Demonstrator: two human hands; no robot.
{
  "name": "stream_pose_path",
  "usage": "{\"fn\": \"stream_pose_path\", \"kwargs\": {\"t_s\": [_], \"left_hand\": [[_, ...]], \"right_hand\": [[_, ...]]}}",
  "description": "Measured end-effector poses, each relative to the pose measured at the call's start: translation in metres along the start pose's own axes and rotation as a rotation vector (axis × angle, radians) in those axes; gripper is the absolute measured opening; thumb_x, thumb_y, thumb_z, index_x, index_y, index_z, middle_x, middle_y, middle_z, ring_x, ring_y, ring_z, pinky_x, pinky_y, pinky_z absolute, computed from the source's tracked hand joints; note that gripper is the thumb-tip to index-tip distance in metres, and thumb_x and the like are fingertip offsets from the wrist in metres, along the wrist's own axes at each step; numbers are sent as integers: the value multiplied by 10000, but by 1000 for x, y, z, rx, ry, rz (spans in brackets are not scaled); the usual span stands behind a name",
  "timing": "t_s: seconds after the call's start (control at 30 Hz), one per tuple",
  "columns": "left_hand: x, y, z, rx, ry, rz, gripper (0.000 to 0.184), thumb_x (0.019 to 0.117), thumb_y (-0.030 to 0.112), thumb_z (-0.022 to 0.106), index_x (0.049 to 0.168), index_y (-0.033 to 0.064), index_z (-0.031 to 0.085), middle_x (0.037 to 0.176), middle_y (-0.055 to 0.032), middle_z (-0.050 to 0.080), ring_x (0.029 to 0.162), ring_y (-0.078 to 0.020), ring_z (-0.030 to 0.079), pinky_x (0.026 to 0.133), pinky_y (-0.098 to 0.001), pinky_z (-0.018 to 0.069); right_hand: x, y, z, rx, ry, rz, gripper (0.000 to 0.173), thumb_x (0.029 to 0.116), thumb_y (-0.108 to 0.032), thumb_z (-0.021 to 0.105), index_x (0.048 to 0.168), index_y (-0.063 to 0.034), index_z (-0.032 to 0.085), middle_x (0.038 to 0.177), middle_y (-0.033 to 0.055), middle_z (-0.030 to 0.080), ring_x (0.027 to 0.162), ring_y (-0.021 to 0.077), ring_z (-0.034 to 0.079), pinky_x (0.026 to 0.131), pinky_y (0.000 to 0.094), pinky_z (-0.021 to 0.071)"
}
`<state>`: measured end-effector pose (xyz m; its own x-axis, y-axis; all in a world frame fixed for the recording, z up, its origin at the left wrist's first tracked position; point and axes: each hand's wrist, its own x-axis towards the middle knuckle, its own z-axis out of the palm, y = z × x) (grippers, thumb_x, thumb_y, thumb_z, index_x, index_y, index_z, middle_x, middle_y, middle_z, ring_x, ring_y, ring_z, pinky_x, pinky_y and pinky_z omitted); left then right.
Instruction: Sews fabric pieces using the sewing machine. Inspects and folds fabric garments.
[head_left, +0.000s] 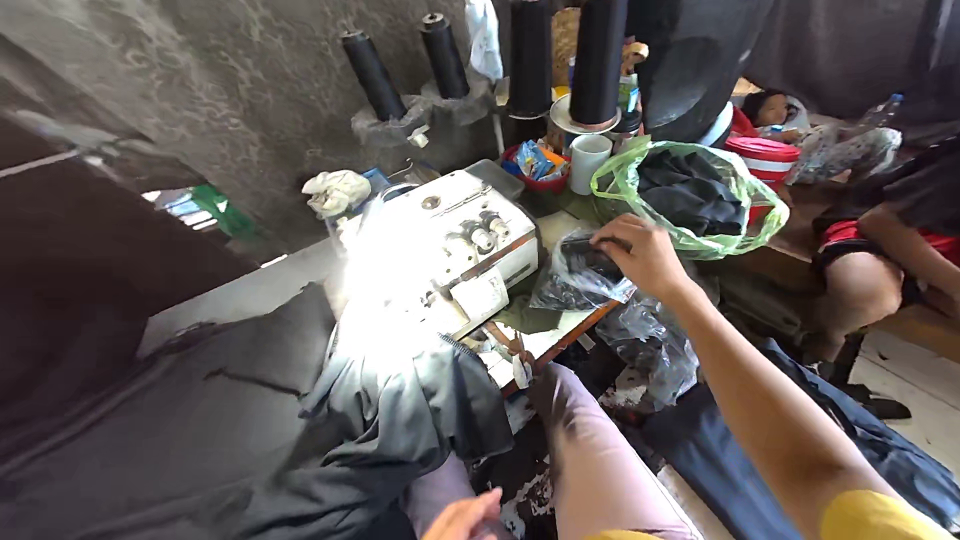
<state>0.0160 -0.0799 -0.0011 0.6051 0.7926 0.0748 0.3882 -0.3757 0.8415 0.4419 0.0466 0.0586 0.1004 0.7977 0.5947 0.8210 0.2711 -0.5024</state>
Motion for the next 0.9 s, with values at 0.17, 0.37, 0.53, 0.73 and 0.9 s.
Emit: {"fn": "stream_pose_path", "kwargs": {"t_s": [0.17, 0.37, 0.53, 0.73, 0.9], "left_hand": [[46, 51, 3, -849, 217, 105, 332, 1074, 238, 499, 1252, 47, 704, 1159, -89, 738, 1002, -191, 736, 890, -372, 623], [56, 62, 10, -1077, 428, -126, 302, 1021, 21, 488, 1282, -81, 601, 1139, -109, 718, 1017, -180, 720, 951, -366, 599], [39, 56, 7, -1114, 604, -177, 283, 975, -78, 526, 1219, -75, 669, 1044, -114, 739, 896, -138, 726, 850, -297, 616], [27, 45, 6, -981, 647, -176, 248, 957, -76, 577, 1168, -52, 706, 971, -94, 752, 809, -130, 733, 757, -299, 638], [22, 38, 7, -729, 668, -106, 273, 999, -41, 526, 1222, -60, 683, 1081, -121, 747, 847, -174, 753, 742, -333, 660]], "right_hand": [[-39, -82, 25, 493, -190, -418, 132, 917, -25, 635, 924, -71, 759, 1098, 62, 712, 1065, 105, 670, 923, 268, 580], [-82, -149, 73, 926, -306, -433, 78, 937, -35, 686, 970, -95, 722, 1163, 58, 662, 1123, 94, 628, 977, 238, 547], [-100, -174, 89, 966, -387, -423, 87, 957, -17, 643, 964, -73, 709, 1226, 100, 618, 1118, 82, 636, 962, 222, 563], [-104, -187, 88, 843, -337, -402, 101, 975, -39, 632, 942, -93, 710, 1253, 104, 608, 1151, 109, 637, 969, 249, 577], [-105, -172, 83, 853, -257, -128, 126, 939, -60, 672, 1045, -77, 737, 1195, 81, 631, 1072, 132, 666, 893, 273, 612]]}}
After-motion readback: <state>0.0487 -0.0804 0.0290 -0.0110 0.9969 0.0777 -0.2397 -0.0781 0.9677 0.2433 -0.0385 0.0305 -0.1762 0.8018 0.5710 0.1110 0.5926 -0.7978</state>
